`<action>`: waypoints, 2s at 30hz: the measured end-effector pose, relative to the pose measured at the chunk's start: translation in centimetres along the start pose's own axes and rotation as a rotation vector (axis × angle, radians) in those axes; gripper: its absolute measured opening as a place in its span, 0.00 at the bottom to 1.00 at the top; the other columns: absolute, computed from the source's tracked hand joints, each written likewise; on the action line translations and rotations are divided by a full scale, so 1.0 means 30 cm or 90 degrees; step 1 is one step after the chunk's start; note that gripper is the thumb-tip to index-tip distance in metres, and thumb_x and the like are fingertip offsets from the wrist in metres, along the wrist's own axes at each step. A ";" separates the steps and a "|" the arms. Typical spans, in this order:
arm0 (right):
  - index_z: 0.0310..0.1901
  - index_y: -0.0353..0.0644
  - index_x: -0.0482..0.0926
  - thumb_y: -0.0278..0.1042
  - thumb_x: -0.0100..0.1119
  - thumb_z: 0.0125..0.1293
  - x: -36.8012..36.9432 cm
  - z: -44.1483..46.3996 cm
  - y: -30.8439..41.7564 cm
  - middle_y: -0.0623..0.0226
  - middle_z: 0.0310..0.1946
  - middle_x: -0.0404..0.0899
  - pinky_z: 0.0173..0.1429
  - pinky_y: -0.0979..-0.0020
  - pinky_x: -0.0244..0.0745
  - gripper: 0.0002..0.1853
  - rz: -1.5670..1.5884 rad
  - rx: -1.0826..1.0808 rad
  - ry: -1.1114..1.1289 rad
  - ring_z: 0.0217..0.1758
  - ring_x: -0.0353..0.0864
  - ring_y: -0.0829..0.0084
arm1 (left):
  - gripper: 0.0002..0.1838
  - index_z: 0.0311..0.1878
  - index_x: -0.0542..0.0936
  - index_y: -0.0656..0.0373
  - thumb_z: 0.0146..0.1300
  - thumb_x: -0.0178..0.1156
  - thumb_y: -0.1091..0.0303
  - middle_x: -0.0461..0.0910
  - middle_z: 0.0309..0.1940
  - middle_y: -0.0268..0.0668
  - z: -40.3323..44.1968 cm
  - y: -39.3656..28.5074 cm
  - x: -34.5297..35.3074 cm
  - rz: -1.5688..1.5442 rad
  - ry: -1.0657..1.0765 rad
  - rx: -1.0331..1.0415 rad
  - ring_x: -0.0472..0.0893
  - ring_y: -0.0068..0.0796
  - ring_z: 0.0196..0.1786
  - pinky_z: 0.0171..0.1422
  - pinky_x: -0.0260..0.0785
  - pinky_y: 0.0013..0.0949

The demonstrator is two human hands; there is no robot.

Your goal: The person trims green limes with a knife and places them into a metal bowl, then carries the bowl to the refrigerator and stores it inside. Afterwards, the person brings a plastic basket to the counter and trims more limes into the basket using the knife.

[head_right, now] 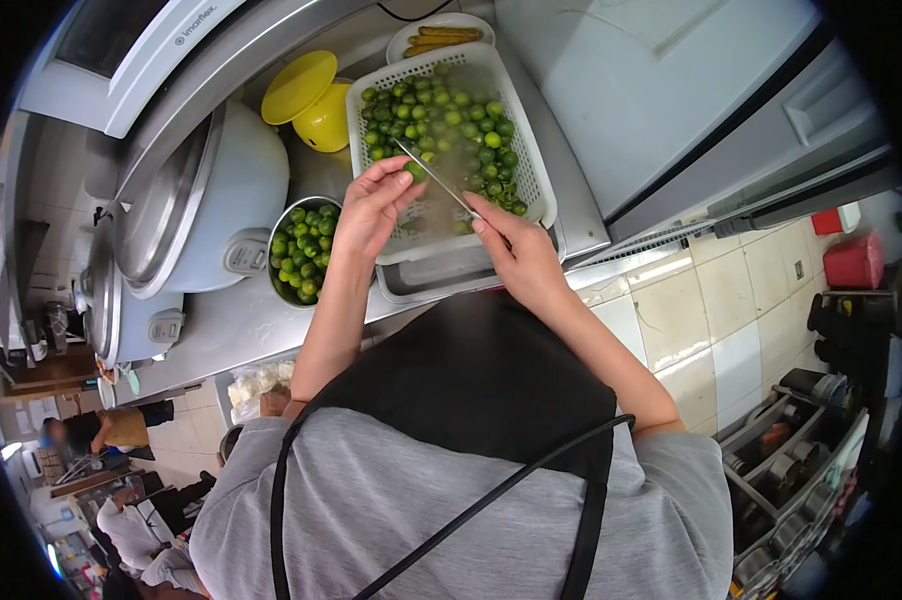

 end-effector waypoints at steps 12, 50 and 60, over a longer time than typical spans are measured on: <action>0.53 0.43 0.73 0.35 0.49 0.64 0.004 -0.002 0.022 0.51 0.41 0.77 0.42 0.68 0.72 0.16 -0.051 -0.010 -0.006 0.38 0.79 0.58 | 0.12 0.42 0.74 0.67 0.54 0.60 0.79 0.76 0.36 0.37 -0.008 -0.003 0.055 0.116 -0.098 0.128 0.77 0.24 0.39 0.47 0.73 0.28; 0.53 0.44 0.73 0.35 0.51 0.63 -0.122 0.010 -0.039 0.54 0.38 0.79 0.40 0.72 0.70 0.16 -0.084 0.028 -0.085 0.31 0.77 0.69 | 0.21 0.38 0.78 0.67 0.42 0.68 0.62 0.79 0.33 0.44 0.149 0.116 -0.037 0.858 0.050 0.070 0.79 0.35 0.33 0.38 0.72 0.32; 0.54 0.44 0.72 0.34 0.51 0.64 -0.026 0.012 -0.011 0.56 0.45 0.78 0.47 0.75 0.70 0.16 0.006 0.019 0.029 0.42 0.78 0.73 | 0.15 0.45 0.73 0.68 0.54 0.59 0.76 0.78 0.31 0.35 0.009 0.010 -0.031 0.226 -0.102 0.021 0.79 0.23 0.35 0.43 0.70 0.24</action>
Point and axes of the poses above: each hand's wrist, its own z-axis towards the middle knuckle, its own x-axis out of the palm, y = z × x, the point moved 2 cm from there along z, towards the middle knuckle
